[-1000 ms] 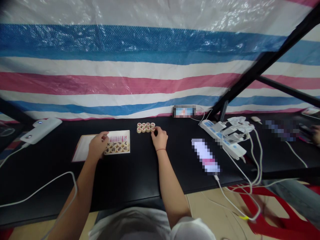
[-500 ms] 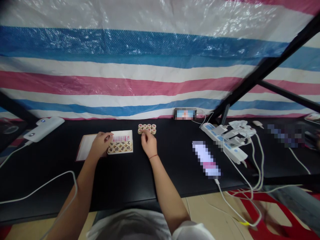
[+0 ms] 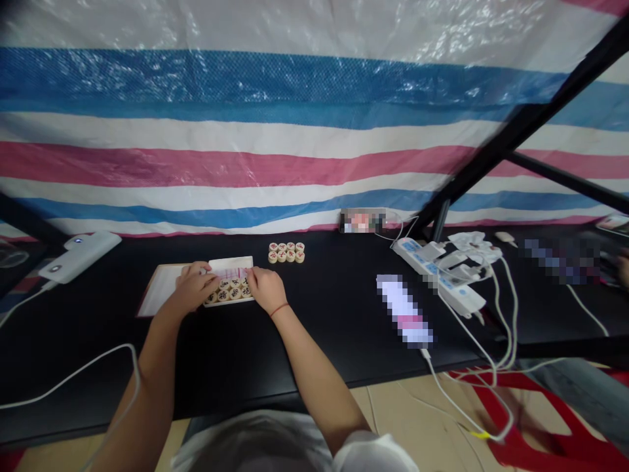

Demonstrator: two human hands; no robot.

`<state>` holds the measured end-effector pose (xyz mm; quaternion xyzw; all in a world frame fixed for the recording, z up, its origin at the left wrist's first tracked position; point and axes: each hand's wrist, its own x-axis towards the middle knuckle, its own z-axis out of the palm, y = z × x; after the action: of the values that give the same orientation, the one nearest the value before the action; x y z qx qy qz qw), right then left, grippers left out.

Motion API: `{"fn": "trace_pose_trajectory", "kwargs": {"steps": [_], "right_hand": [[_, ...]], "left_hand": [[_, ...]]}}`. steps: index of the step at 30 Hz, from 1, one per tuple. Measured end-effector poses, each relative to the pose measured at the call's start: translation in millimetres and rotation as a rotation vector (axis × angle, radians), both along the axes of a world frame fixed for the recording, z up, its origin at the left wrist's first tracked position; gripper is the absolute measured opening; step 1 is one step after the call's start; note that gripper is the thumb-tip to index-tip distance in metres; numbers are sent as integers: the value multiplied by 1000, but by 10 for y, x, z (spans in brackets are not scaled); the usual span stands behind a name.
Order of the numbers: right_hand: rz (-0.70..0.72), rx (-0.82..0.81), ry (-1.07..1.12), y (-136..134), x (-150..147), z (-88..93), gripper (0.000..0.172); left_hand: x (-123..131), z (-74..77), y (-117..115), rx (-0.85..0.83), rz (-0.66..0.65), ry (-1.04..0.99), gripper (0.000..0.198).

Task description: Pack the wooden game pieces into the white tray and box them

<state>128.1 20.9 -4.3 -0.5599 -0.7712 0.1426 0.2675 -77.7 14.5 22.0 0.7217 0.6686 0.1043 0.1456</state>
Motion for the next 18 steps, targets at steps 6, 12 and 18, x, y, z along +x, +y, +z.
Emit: {"fn": "trace_pose_trajectory", "kwargs": {"steps": [6, 12, 18], "right_hand": [[-40, 22, -52, -8, -9, -3, 33], [-76, 7, -100, -25, -3, 48, 32], [-123, -29, -110, -25, 26, 70, 32]], "left_hand": [[52, 23, -26, 38, 32, 4, 37], [107, 52, -61, 106, 42, 64, 31], [145, 113, -37, 91, -28, 21, 26]]}}
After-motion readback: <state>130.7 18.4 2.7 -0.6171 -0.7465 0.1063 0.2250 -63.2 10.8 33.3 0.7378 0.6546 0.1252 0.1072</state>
